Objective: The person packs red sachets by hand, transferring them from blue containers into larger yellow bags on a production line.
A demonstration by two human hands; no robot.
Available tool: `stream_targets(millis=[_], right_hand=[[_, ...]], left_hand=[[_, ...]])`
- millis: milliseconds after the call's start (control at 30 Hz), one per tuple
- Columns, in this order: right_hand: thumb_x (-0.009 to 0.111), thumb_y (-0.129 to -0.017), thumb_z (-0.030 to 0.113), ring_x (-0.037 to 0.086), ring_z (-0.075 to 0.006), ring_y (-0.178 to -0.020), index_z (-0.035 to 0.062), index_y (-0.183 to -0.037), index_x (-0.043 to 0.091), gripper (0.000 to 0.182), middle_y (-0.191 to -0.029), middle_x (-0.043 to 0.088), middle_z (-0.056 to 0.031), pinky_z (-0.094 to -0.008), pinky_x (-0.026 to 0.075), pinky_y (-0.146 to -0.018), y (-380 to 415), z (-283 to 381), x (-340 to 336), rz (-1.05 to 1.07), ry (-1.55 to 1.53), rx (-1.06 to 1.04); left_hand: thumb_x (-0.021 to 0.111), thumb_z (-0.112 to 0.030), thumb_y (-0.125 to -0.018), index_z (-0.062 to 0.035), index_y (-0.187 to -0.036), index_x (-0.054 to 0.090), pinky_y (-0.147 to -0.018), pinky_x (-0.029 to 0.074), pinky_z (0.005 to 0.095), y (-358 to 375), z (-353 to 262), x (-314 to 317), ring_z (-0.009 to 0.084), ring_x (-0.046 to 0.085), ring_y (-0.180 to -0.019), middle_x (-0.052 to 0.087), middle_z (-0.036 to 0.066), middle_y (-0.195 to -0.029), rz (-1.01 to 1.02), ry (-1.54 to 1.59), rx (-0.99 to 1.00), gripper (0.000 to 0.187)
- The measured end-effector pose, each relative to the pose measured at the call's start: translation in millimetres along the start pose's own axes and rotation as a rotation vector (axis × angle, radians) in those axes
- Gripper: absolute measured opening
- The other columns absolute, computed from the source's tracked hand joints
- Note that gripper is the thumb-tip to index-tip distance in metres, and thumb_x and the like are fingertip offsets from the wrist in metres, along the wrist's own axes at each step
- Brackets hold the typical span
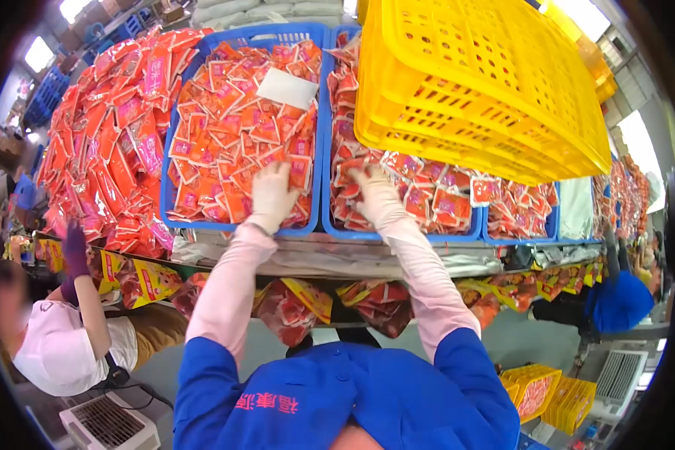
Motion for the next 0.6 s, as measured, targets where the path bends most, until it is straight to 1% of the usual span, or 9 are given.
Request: stream_targets(millis=[33,67,133,233,267,333,400,533,600], right_hand=[[0.081,-0.073,0.022,0.058,-0.0401,-0.12,0.013,-0.12,0.067,0.049,-0.136,0.052,-0.0236,-0.0453,0.051,-0.1,-8,10,16,0.08,0.174,-0.046],[0.081,-0.072,0.024,0.058,-0.0394,-0.119,0.0133,-0.116,0.068,0.047,-0.135,0.052,-0.023,-0.0457,0.051,-0.099,-9,13,33,0.166,0.347,-0.083],[0.081,-0.072,0.025,0.06,-0.0367,-0.115,0.013,-0.105,0.07,0.037,-0.129,0.055,-0.0214,-0.0464,0.052,-0.096,-1,12,35,0.183,0.345,-0.119],[0.078,-0.078,0.026,0.064,-0.0345,-0.1,0.0079,-0.091,0.067,0.024,-0.108,0.065,-0.0158,-0.0452,0.053,-0.085,24,-4,-13,-0.239,-0.034,-0.1],[0.076,-0.081,0.021,0.067,-0.0292,-0.083,0.0042,-0.091,0.065,0.022,-0.091,0.067,-0.0122,-0.0377,0.054,-0.075,30,-23,-14,-0.099,-0.33,0.062],[0.065,-0.085,0.01,0.058,-0.0106,-0.07,0.002,-0.097,0.066,0.014,-0.08,0.068,-0.0039,-0.0299,0.049,-0.066,60,-14,-57,-0.121,-0.863,0.258],[0.065,-0.087,0.012,0.056,-0.008,-0.073,0.0012,-0.099,0.066,0.016,-0.085,0.07,-0.0014,-0.0279,0.048,-0.067,89,-5,-68,-0.028,-1.05,0.27],[0.066,-0.09,0.011,0.054,-0.0045,-0.086,0.0008,-0.099,0.064,0.014,-0.096,0.071,-0.0006,-0.0268,0.048,-0.075,159,43,-79,0.144,-0.939,0.3],[0.062,-0.091,0.011,0.06,-0.0115,-0.078,0.0002,-0.095,0.062,0.011,-0.09,0.071,-0.0052,-0.0308,0.05,-0.074,184,75,-62,0.226,-0.978,0.291]], left_hand=[[0.082,-0.031,-0.074,-0.0108,-0.122,0.063,-0.096,0.048,0.0488,-6,-1,24,0.0321,0.062,-0.11,0.063,0.012,-0.118,0.022,-0.13,0.002,0.056],[0.079,-0.03,-0.079,-0.0126,-0.112,0.069,-0.095,0.047,0.05,-11,1,42,0.0328,0.06,-0.111,0.064,0.012,-0.113,0.117,-0.144,-0.097,0.039],[0.075,-0.029,-0.084,-0.012,-0.099,0.072,-0.095,0.047,0.0491,-8,4,33,0.0328,0.06,-0.108,0.064,0.013,-0.113,-0.038,-0.053,-0.141,0.023],[0.07,-0.018,-0.089,-0.0072,-0.099,0.072,-0.093,0.049,0.0443,26,24,-11,0.0322,0.061,-0.108,0.064,0.015,-0.123,-0.271,0.182,0.042,0.015],[0.065,-0.009,-0.092,-0.0035,-0.104,0.069,-0.091,0.05,0.0374,42,28,-25,0.0286,0.064,-0.106,0.067,0.015,-0.118,-0.16,0.667,-0.1,0.014],[0.062,-0.004,-0.094,-0.0018,-0.108,0.067,-0.087,0.052,0.0317,81,-4,-67,0.024,0.067,-0.098,0.07,0.013,-0.109,0.169,1.138,-0.255,0.015],[0.065,0.0,-0.089,0.0005,-0.096,0.066,-0.087,0.051,0.0302,129,-56,-93,0.0194,0.068,-0.099,0.072,0.011,-0.105,0.369,1.37,-0.219,0.008],[0.068,0.0,-0.075,-0.0047,-0.095,0.067,-0.091,0.053,0.039,211,-116,-63,0.0265,0.069,-0.098,0.072,0.01,-0.101,0.348,0.718,0.399,0.021],[0.071,-0.009,-0.07,-0.0072,-0.097,0.067,-0.1,0.048,0.0433,227,-117,-36,0.0285,0.066,-0.099,0.069,0.008,-0.096,0.25,0.397,0.597,0.028]])
Point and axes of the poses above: each hand's wrist, its own y-axis away from the middle knuckle, its own x-axis out of the palm, z = x × y, the point moved 6 cm from there along -y, towards the middle knuckle
